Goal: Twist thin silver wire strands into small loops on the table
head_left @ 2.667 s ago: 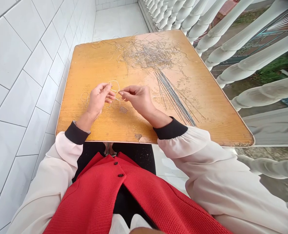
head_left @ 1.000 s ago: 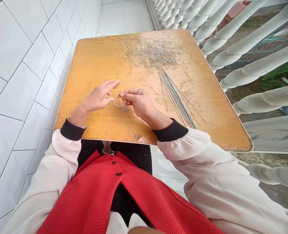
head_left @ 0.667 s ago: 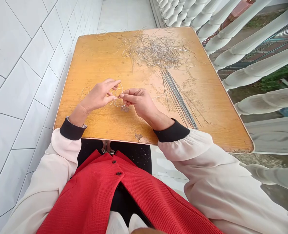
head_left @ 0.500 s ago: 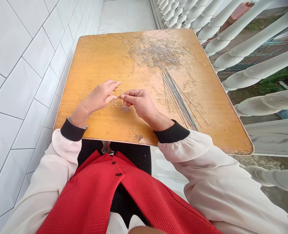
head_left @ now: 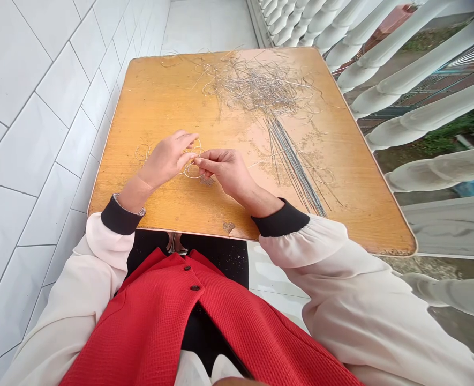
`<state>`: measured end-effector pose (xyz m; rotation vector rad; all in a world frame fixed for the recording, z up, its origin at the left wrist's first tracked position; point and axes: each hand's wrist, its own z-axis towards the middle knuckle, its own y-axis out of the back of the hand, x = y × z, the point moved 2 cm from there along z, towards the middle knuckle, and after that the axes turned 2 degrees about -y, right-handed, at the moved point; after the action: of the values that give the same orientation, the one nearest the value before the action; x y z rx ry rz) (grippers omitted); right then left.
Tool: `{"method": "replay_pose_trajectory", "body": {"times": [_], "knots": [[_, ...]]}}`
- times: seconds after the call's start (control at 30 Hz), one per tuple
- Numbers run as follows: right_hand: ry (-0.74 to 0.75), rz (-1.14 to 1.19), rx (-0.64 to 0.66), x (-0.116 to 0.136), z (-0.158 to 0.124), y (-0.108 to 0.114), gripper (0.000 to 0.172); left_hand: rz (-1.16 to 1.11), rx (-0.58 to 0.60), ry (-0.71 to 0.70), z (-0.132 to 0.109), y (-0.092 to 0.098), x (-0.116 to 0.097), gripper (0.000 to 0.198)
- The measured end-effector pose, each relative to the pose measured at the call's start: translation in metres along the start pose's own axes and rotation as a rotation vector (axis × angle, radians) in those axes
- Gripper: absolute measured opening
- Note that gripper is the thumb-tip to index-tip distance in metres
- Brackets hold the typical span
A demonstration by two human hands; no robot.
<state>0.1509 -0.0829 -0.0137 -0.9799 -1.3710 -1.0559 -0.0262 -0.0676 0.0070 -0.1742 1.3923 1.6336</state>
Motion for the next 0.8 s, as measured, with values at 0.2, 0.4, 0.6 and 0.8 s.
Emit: {"method": "replay_pose_trajectory", "body": {"times": [0.2,0.4,0.6,0.8], "knots": [[0.022,-0.007,-0.007,0.002,-0.002,0.000,0.037,-0.113,-0.054,0.056,0.000,-0.003,0.001,0.040],[0.029,-0.025,-0.014,0.003,-0.002,0.000,0.027,-0.319,-0.126,0.165,-0.001,-0.001,-0.004,0.032],[0.029,-0.015,-0.097,0.002,0.000,0.002,0.020,-0.574,-0.217,0.419,0.001,0.008,-0.015,0.024],[0.036,0.042,-0.087,-0.003,0.003,0.003,0.003,-0.635,-0.073,0.589,0.002,0.000,-0.020,0.016]]}}
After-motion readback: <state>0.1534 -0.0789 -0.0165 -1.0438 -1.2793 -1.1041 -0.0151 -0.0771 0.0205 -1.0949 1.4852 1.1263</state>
